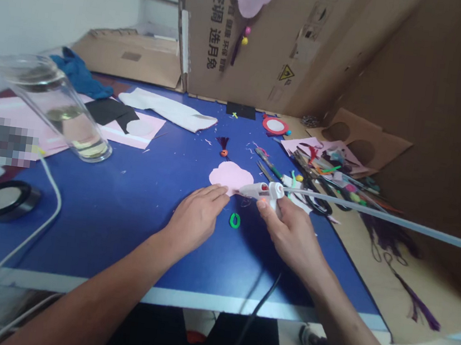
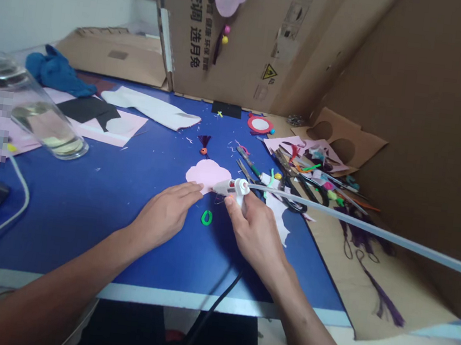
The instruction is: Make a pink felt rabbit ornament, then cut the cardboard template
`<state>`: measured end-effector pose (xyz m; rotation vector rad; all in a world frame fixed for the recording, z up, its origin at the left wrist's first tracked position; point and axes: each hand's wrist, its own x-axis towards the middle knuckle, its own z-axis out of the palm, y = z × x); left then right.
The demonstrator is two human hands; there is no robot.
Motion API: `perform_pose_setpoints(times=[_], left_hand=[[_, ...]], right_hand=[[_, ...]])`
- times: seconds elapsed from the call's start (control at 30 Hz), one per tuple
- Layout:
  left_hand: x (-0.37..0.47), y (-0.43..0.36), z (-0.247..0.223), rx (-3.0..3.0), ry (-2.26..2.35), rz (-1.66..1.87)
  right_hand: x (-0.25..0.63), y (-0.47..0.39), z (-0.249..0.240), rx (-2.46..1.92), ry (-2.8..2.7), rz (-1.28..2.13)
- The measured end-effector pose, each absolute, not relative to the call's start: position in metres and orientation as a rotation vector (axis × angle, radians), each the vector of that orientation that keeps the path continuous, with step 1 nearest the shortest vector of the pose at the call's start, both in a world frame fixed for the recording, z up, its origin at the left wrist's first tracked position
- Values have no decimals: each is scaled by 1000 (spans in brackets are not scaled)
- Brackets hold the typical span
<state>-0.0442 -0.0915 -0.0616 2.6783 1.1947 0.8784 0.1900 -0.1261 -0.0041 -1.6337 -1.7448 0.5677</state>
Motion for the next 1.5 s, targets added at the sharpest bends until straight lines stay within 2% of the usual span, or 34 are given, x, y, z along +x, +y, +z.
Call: perform_pose_setpoints(times=[1.5], left_hand=[[-44,-92,-62,2674,1183,907]], right_hand=[[190,-132,-3,-1693,-1712,608]])
